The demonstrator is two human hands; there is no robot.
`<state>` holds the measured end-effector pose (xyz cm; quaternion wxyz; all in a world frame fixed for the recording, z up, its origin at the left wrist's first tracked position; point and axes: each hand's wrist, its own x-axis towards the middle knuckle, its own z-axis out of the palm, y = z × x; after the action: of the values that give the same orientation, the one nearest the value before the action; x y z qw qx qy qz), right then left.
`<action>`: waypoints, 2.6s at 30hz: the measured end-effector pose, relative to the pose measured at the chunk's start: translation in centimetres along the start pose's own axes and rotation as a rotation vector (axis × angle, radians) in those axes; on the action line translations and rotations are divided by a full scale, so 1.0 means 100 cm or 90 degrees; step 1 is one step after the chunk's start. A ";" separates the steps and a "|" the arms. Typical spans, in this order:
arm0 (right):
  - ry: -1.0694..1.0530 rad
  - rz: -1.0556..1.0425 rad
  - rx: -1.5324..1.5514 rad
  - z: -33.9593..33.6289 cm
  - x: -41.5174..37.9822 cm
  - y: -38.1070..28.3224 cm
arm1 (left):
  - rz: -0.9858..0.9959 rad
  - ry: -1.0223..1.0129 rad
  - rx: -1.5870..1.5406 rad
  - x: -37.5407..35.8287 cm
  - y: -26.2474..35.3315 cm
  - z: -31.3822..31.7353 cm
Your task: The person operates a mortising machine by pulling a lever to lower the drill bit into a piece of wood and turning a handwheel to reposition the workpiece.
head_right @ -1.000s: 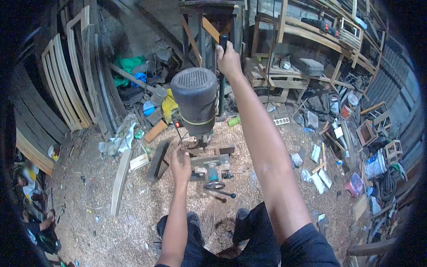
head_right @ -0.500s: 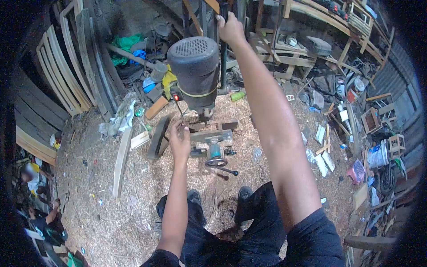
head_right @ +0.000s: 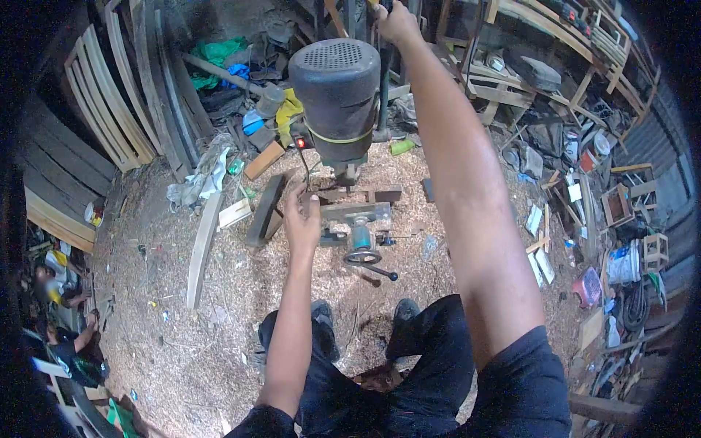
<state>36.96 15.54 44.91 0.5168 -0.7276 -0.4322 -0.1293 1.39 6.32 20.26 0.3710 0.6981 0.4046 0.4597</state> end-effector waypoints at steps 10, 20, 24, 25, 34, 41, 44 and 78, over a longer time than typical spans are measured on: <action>0.037 -0.044 -0.051 0.026 0.028 0.033 | -0.034 -0.026 -0.023 0.001 -0.003 -0.013; 0.068 -0.039 -0.003 0.036 0.002 0.039 | 0.057 -0.032 -0.064 0.004 0.020 0.007; 0.096 -0.072 -0.014 0.046 0.011 0.046 | 0.115 -0.003 -0.056 0.012 0.046 0.003; 0.012 0.019 0.047 0.039 0.008 0.041 | 0.136 0.013 -0.057 0.017 0.057 -0.004; -0.034 0.049 0.036 0.032 0.008 0.031 | 0.211 0.090 -0.076 0.080 0.129 -0.005; -0.014 0.033 0.012 0.038 0.018 0.035 | 0.268 0.085 -0.127 0.104 0.142 -0.006; 0.006 -0.016 -0.033 0.035 0.006 0.033 | 0.296 0.085 -0.071 0.102 0.147 -0.013; -0.524 0.258 -0.311 0.029 -0.650 0.236 | 0.112 -0.396 0.174 -0.166 -0.153 0.055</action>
<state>15.67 -16.29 -12.79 0.1339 -0.8868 -0.4071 0.1732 -0.95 -3.43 -0.66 0.3388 0.8801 0.2683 0.1968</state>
